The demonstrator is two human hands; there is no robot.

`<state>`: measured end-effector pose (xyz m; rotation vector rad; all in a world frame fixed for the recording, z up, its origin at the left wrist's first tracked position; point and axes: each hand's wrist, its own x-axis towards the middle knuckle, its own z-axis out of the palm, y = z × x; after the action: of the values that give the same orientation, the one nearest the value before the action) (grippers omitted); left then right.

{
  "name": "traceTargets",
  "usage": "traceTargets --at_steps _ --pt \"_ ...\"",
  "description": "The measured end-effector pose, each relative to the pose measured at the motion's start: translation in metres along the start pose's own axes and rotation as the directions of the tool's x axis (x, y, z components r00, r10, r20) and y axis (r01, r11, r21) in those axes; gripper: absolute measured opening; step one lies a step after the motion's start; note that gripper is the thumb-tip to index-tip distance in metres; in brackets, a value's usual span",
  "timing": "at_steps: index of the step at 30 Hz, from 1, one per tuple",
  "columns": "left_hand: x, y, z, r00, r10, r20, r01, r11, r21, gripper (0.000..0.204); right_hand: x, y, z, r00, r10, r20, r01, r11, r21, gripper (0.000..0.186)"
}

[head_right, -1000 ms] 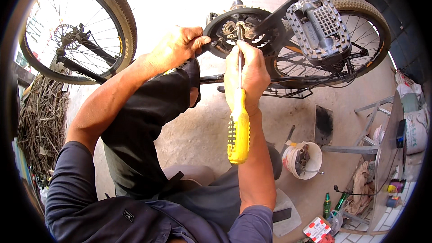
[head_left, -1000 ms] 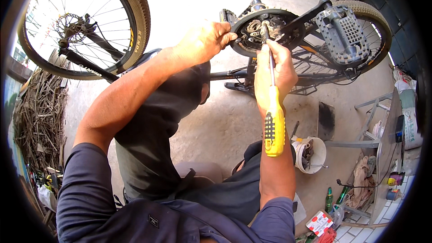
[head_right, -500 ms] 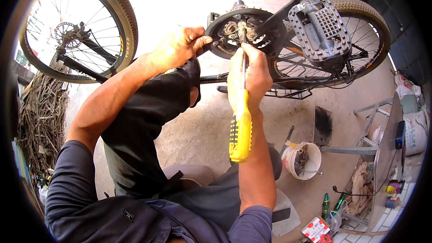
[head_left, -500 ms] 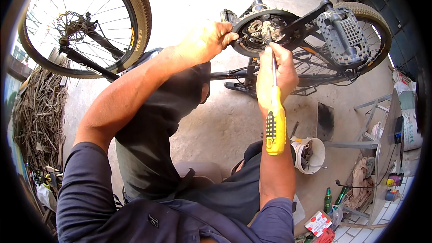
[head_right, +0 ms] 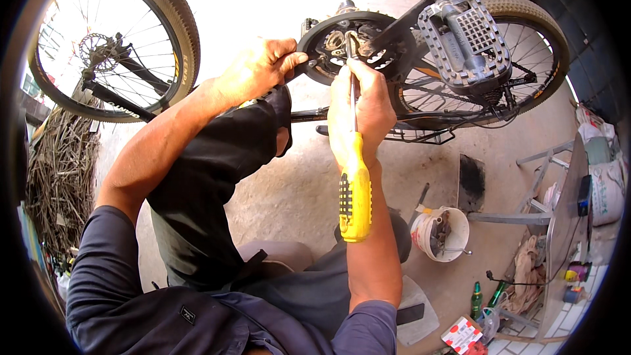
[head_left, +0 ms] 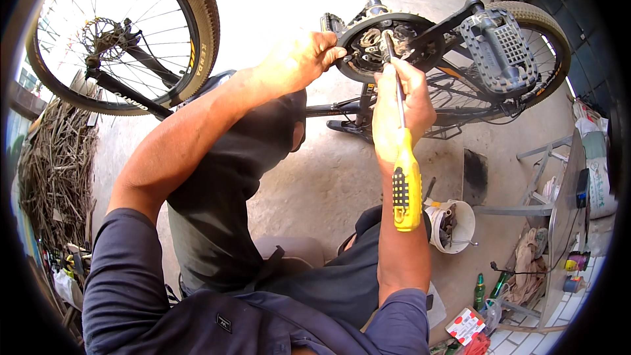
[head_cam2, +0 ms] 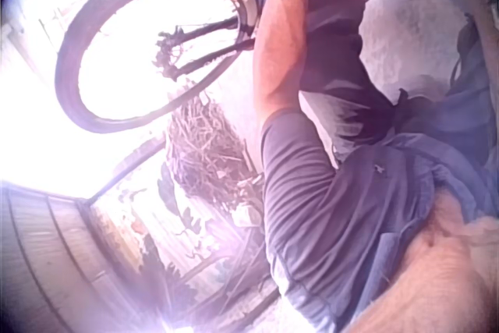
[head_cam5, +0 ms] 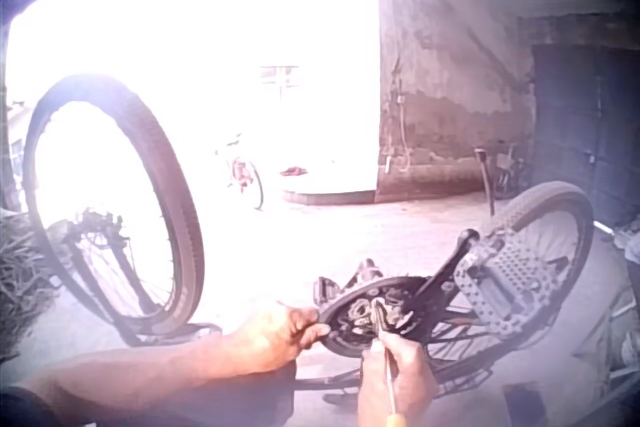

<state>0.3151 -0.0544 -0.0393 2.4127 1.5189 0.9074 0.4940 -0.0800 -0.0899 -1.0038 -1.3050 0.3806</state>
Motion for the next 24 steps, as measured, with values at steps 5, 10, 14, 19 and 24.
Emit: traceTargets --at_steps 5,10,14,19,24 --pt "0.0001 0.0012 -0.0006 1.0 -0.018 0.009 0.018 1.0 -0.016 0.028 0.0043 -0.0023 0.0 0.998 0.057 -0.018 -0.057 0.998 -0.032 0.017" --pt "0.0007 0.003 -0.0018 1.0 -0.029 0.011 0.029 0.999 0.026 0.027 0.0026 -0.0037 -0.004 0.994 0.111 -0.009 -0.111 0.986 -0.121 0.017" --pt "0.0006 0.0 0.0006 1.0 -0.019 0.004 0.019 0.999 0.03 0.027 0.0043 -0.0079 -0.0038 0.989 0.15 -0.005 -0.15 0.989 -0.006 0.017" --pt "0.0009 0.0013 -0.0008 0.999 -0.034 0.02 0.033 0.999 0.027 0.028 0.0046 -0.0067 -0.0043 0.998 0.063 -0.014 -0.064 0.991 -0.118 0.018" --pt "-0.0003 -0.0001 0.0009 0.999 -0.035 0.018 0.034 0.999 0.035 0.029 0.0034 -0.0084 -0.001 0.99 0.137 -0.04 -0.137 0.991 -0.01 0.018"
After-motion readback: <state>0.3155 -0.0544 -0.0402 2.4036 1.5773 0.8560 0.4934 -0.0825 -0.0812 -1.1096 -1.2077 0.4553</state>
